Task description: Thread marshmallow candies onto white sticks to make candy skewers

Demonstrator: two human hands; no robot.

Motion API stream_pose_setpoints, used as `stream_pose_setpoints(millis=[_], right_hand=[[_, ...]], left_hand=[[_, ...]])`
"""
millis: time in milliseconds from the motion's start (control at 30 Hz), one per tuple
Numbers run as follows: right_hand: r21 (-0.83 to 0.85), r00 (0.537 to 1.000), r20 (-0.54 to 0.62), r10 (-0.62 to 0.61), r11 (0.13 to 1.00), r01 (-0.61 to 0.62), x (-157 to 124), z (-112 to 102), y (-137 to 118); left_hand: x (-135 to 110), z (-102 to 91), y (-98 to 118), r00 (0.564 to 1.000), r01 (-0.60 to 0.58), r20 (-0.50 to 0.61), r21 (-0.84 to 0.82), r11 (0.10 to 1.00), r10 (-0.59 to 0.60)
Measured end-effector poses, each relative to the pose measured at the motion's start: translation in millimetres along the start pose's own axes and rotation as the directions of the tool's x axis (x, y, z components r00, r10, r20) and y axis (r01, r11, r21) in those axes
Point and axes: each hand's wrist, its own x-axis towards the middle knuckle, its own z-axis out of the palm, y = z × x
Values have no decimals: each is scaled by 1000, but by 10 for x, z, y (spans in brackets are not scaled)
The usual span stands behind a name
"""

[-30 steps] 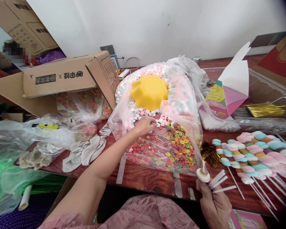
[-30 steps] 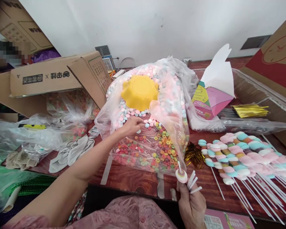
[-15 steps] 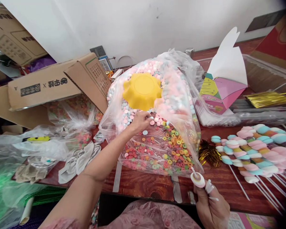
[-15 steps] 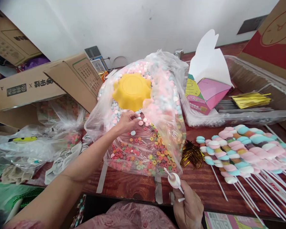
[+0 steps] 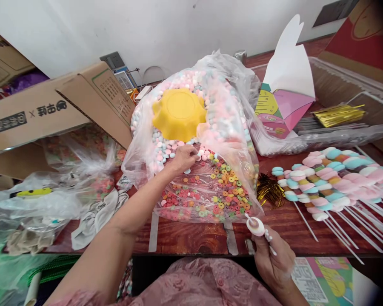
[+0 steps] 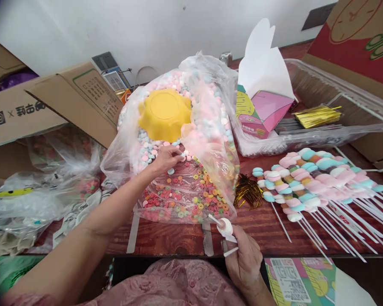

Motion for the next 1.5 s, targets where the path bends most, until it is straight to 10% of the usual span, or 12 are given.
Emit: stream_pose_setpoints(millis=[633, 833, 900, 1033, 1133, 1500], right_hand=[[0, 992, -68, -106, 994, 106, 73, 40, 16], [50, 986, -77, -148, 987, 152, 119, 25, 23], [124, 984, -36, -172, 977, 175, 179, -2, -32], [223, 990, 50, -135, 967, 121, 318, -75, -270], [258, 980, 155, -128, 962, 85, 377, -119, -448], [218, 917, 393, -71, 976, -18, 347, -123, -491]], left_hand=[[-43, 44, 129, 993, 99, 69, -15, 995, -98], [-409, -69, 432, 998, 66, 27, -199, 978, -62], [-673, -97, 596, 996, 93, 38, -383, 919, -84], [-1240, -141, 896, 956, 267, 198, -893, 362, -215], [-1516, -148, 1014, 937, 269, 220, -950, 161, -270], [-1689, -27, 994, 950, 86, 21, -977, 197, -311]])
